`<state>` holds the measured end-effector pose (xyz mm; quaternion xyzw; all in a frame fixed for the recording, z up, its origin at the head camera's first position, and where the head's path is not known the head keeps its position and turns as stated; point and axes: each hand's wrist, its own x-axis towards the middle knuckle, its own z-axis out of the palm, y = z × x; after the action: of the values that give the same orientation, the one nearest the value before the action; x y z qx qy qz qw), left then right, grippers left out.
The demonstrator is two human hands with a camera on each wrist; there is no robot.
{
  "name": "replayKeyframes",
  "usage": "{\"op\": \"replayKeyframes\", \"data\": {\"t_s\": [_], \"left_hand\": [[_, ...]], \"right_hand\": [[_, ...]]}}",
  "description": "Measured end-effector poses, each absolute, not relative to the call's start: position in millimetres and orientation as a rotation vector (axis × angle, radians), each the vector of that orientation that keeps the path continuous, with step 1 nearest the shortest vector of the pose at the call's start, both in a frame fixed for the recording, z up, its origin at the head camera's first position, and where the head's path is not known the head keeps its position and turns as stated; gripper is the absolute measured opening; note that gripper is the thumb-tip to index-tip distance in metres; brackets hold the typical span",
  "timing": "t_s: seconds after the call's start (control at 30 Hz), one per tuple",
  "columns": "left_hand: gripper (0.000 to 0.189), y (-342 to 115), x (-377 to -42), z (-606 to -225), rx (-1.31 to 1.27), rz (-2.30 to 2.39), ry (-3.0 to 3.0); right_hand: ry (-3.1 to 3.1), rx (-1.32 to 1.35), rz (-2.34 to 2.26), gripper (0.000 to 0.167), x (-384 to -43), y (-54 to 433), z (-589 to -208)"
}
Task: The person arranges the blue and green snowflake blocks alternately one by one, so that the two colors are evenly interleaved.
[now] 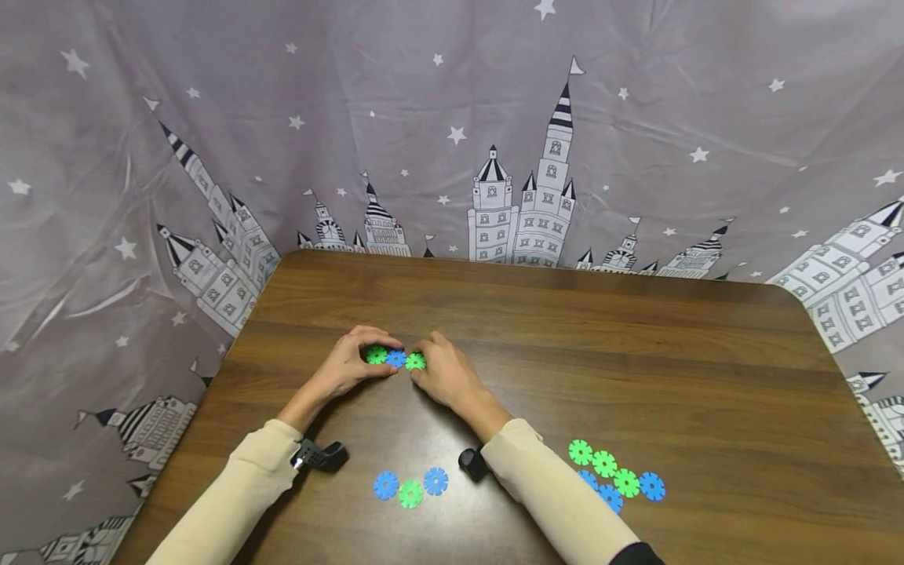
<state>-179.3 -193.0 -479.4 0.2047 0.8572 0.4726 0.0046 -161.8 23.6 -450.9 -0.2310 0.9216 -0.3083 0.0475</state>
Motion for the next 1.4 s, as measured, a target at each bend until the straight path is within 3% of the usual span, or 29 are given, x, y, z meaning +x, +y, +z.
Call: {"op": "replayKeyframes", "data": {"t_s": [1.4], "left_hand": [[0.043, -182, -176, -476, 0.675, 1.41, 2.741]], "right_hand": [[2.712, -0.722, -1.191, 0.032, -63, 88, -460]]}}
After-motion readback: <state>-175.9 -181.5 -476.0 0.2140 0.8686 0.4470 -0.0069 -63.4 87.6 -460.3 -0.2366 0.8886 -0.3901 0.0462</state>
